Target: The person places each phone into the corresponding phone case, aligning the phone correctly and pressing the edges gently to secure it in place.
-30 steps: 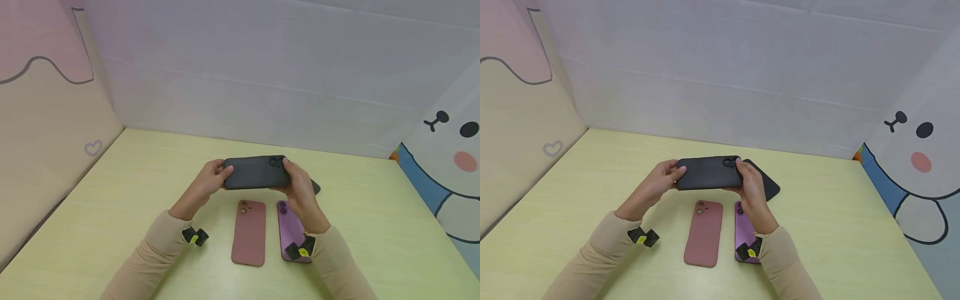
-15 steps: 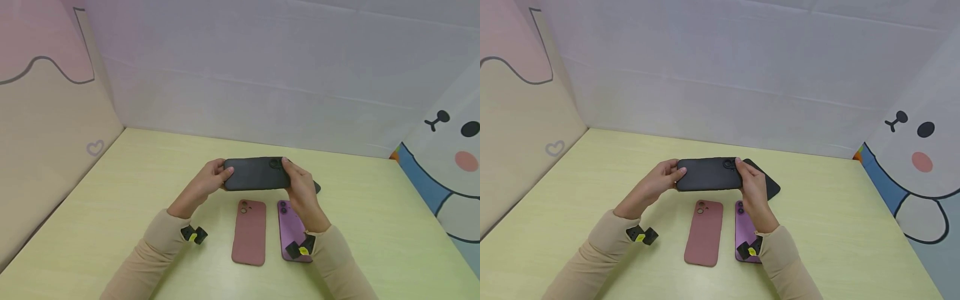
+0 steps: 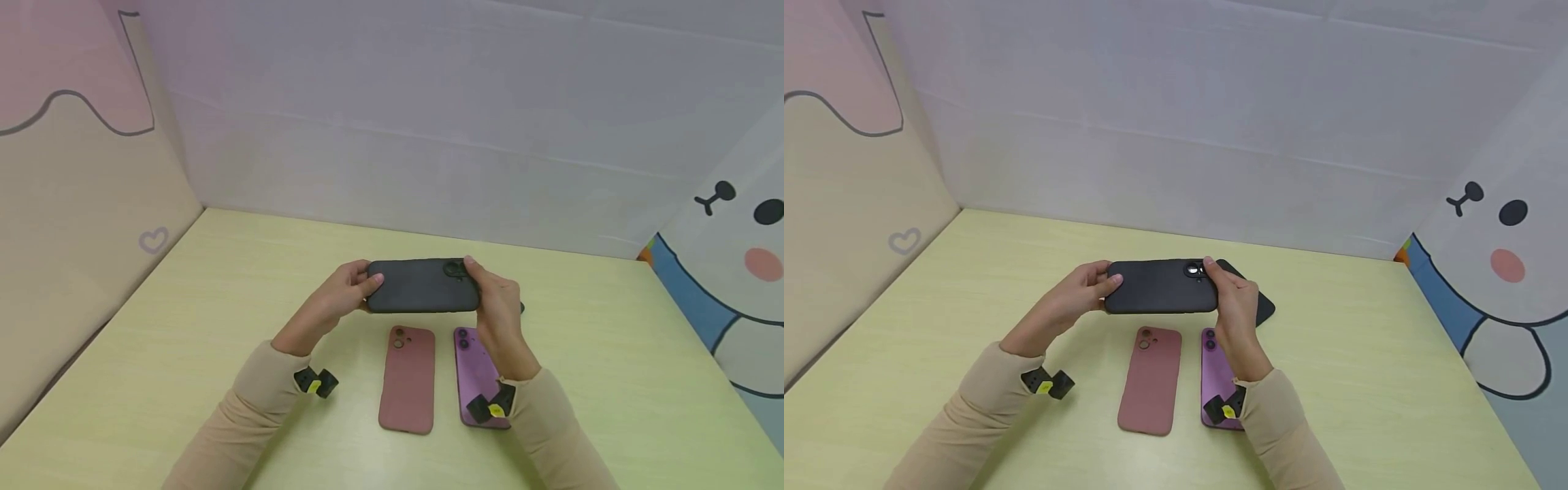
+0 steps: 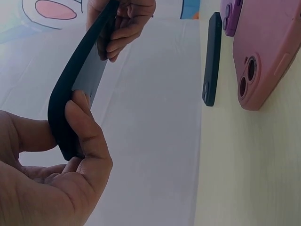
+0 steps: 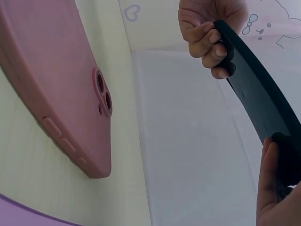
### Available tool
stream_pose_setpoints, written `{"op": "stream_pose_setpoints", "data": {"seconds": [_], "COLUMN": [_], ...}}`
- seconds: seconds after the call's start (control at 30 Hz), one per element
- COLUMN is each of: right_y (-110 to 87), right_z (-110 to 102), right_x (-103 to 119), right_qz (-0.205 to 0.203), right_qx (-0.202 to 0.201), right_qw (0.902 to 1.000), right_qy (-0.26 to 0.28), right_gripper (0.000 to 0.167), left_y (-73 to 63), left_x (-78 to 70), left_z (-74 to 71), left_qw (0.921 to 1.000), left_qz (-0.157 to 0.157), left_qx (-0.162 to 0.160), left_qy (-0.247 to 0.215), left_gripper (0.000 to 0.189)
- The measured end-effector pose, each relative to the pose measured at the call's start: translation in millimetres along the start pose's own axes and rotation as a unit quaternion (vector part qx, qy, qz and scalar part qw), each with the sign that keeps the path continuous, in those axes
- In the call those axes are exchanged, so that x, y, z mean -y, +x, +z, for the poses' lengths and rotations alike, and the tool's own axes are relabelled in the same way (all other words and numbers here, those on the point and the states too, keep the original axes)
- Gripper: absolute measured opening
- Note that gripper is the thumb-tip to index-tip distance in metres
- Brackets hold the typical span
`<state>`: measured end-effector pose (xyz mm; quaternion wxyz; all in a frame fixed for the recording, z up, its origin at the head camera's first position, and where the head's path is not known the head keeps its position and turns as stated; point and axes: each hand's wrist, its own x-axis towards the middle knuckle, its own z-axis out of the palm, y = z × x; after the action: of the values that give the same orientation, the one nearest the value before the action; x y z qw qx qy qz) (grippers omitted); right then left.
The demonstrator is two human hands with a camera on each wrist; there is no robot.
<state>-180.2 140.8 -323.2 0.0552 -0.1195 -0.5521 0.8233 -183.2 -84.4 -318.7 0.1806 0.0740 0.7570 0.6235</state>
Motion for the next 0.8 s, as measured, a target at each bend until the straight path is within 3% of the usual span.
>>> {"op": "stream_pose_setpoints", "data": {"seconds": [0.37,0.8], "right_y": [0.8,0.9], "right_z": [-1.2,-2.7], "right_x": [-2.4,-0.7], "right_qz": [-0.013,0.018], "right_qx": [-0.015,-0.023], "right_qw": [0.9998,0.9993], "right_qy": [0.002,0.022], "right_gripper": [0.017,0.007], "left_y": [-1.3,-0.3], "left_x": [-1.2,-0.5], "left_z": [1.8,3.4], "left_qw": [1.0,0.9999], "left_qz": [-0.001,0.002], "left_qx": [-0.002,-0.002], "left_qy": [0.004,0.01], "left_gripper": [0.032,0.032]}}
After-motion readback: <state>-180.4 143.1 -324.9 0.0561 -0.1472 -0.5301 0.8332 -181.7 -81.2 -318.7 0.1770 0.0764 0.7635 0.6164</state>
